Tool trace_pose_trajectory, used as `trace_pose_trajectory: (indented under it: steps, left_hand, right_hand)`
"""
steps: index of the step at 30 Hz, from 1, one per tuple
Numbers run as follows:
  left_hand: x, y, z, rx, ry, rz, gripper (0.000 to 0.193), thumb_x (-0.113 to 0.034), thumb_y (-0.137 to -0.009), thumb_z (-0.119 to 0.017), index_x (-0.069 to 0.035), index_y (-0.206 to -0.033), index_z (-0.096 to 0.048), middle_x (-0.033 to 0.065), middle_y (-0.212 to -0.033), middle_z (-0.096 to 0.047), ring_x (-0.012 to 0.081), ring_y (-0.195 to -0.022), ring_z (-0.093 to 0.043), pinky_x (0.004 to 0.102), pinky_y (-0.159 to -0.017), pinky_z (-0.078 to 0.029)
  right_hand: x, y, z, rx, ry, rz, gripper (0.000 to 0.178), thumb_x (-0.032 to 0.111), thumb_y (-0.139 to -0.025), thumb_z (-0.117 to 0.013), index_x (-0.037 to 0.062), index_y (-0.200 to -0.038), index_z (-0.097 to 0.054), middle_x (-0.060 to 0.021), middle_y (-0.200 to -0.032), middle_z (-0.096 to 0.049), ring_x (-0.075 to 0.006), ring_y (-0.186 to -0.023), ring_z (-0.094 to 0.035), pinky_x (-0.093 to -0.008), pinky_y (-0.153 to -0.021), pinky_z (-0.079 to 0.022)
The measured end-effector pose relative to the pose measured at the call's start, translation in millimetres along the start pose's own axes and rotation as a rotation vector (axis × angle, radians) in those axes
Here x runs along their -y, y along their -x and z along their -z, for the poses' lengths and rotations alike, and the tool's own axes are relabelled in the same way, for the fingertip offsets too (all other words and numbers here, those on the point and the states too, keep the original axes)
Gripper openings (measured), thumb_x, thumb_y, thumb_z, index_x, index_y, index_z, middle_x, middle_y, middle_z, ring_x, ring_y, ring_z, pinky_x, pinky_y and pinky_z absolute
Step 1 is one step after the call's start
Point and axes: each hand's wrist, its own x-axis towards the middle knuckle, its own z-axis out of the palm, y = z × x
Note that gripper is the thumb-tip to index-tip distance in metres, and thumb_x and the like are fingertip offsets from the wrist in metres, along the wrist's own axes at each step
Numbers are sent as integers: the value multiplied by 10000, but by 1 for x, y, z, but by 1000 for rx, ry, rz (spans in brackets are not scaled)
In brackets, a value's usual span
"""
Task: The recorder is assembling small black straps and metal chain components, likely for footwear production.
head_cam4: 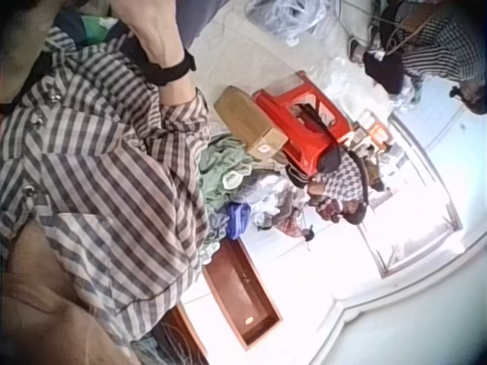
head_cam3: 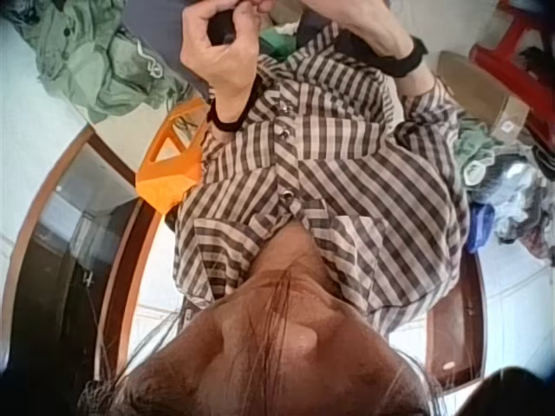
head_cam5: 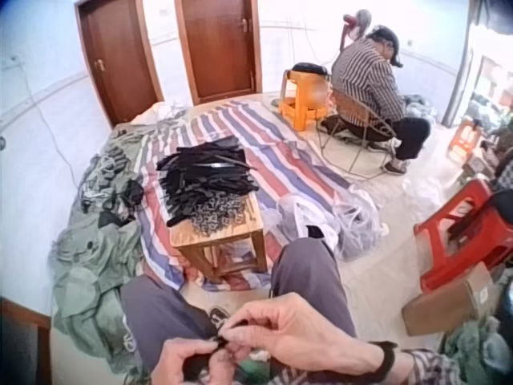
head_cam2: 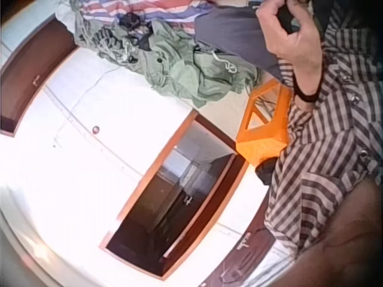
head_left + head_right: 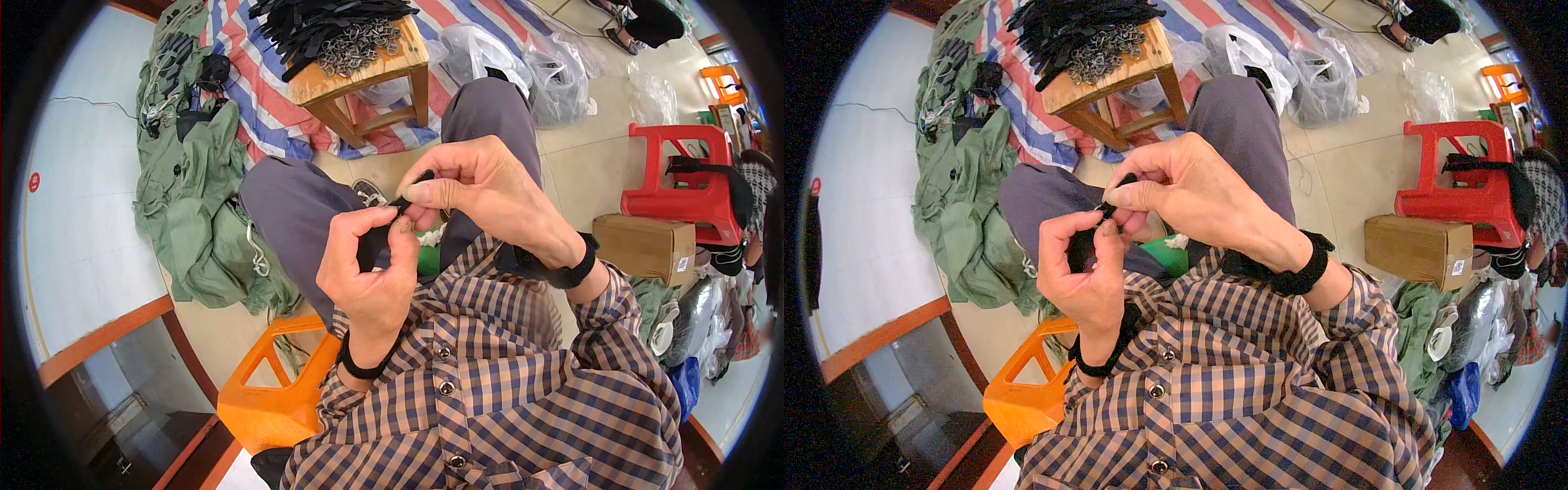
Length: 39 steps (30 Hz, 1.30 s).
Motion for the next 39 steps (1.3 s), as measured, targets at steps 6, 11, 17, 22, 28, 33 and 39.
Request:
trace_pose_trajectory:
  steps: [6, 11, 17, 22, 28, 33, 39]
  left_hand:
    - [2, 3, -2, 15, 73, 81, 128, 34, -767, -661, -8, -856, -579, 43, -784, -591, 88, -646, -572, 214, -592, -468]
    - [-1, -2, -1, 23, -40, -29, 128, 20, -762, -675, -15, -846, -585, 53, -783, -603, 111, -662, -587, 234, -610, -469]
    - [-6, -5, 2, 105, -88, 4, 218, 43, -687, -693, -29, -870, -599, 86, -810, -628, 224, -713, -630, 281, -640, -496]
    - [-5, -11, 12, 224, -91, -69, 290, 96, -681, -643, -33, -934, -585, 94, -850, -619, 250, -733, -620, 309, -625, -493]
    - [-9, -13, 14, 271, -93, -6, 246, 83, -701, -626, -12, -926, -591, 102, -862, -627, 242, -785, -621, 293, -695, -478]
    - [-6, -11, 9, 241, -107, -88, 320, 115, -682, -616, -41, -959, -580, 100, -833, -592, 263, -692, -602, 319, -590, -482]
    - [-9, -9, 6, 220, -138, -58, 311, 102, -676, -619, -46, -948, -580, 95, -828, -590, 259, -688, -599, 325, -587, -481]
  right_hand:
    - [5, 2, 1, 10, 47, -39, 131, 71, -871, -582, -38, -929, -626, -69, -745, -647, -105, -678, -619, -227, -631, -500]
    - [1, 2, 2, -2, 3, -31, 130, 80, -861, -598, -39, -902, -631, -63, -745, -651, -95, -662, -616, -215, -599, -490]
    - [-3, 4, 2, -42, 29, -2, 125, 80, -854, -605, -39, -881, -633, -59, -735, -654, -88, -654, -619, -207, -578, -482]
    - [-3, 4, 3, -67, 0, -12, 114, 70, -851, -599, -37, -877, -625, -56, -722, -649, -87, -662, -622, -208, -589, -483]
    - [-7, 3, 2, -66, 14, 0, 103, 72, -854, -597, -27, -865, -623, -34, -714, -634, -66, -660, -594, -201, -592, -461]
    - [-9, 1, 1, -77, -11, 73, 86, 71, -843, -606, -14, -849, -616, 1, -693, -591, -33, -648, -524, -190, -590, -430]
    - [-7, 4, 7, -58, 116, 63, 93, 49, -818, -626, -16, -880, -604, 7, -703, -574, -28, -645, -510, -190, -586, -436]
